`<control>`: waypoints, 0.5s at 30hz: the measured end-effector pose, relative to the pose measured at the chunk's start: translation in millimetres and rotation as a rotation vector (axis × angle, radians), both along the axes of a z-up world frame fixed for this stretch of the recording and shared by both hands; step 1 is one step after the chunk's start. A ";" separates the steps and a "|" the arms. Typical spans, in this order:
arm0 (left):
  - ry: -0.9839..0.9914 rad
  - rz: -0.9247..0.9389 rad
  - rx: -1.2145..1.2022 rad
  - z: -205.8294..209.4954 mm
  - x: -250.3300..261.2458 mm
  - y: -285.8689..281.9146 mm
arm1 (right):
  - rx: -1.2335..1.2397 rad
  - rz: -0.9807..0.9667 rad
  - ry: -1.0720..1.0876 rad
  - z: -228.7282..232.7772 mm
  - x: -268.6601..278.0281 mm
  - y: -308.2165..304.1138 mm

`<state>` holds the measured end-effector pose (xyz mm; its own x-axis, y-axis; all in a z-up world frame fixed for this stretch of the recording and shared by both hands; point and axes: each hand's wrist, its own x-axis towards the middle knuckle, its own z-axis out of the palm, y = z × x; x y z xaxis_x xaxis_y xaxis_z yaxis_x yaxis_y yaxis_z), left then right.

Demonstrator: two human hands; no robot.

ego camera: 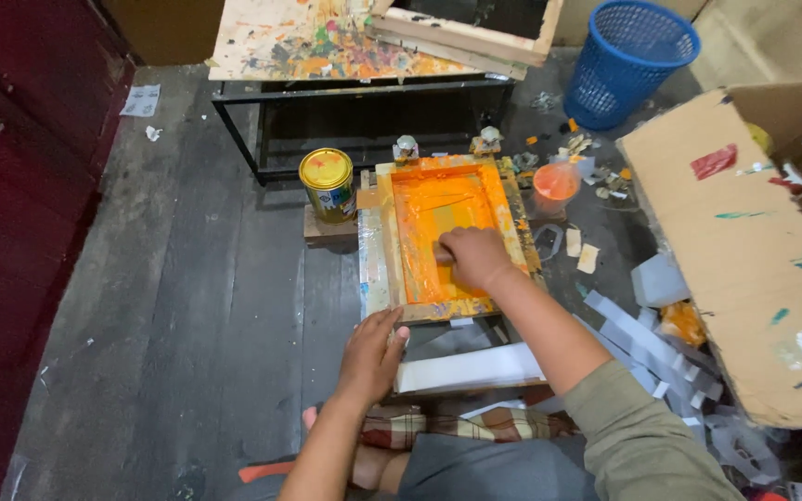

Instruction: The person sits on the floor and uses a squeegee to spread orange ink across a screen printing frame. They then place a white strip of material under the frame, pull it through, and repeat the process with additional strips.

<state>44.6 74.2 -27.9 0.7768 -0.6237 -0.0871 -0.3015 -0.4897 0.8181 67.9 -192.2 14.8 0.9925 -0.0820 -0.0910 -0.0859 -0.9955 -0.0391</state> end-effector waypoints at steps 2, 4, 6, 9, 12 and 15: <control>-0.015 -0.017 0.030 -1.5 -0.5 1.3 | 0.030 -0.005 0.062 8.7 -10.4 4.7; -0.029 -0.033 0.063 -0.4 -2.6 4.1 | 0.062 -0.010 0.125 14.2 -21.1 7.4; -0.016 -0.028 0.068 2.2 -6.7 7.6 | 0.266 -0.071 0.322 15.2 -32.0 6.8; -0.035 -0.035 0.088 -1.9 -6.9 9.2 | 0.289 -0.059 0.356 51.3 -47.8 20.5; -0.005 -0.040 0.086 8.3 -10.9 11.7 | 0.265 -0.068 0.349 63.2 -54.7 31.6; -0.016 -0.052 0.110 8.3 -8.6 10.3 | 0.246 -0.068 0.385 67.1 -47.6 32.8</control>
<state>36.0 84.5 -19.5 0.7457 -0.6504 -0.1448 -0.3416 -0.5596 0.7551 20.2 -159.4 81.9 0.8755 -0.0756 -0.4773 -0.2052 -0.9523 -0.2256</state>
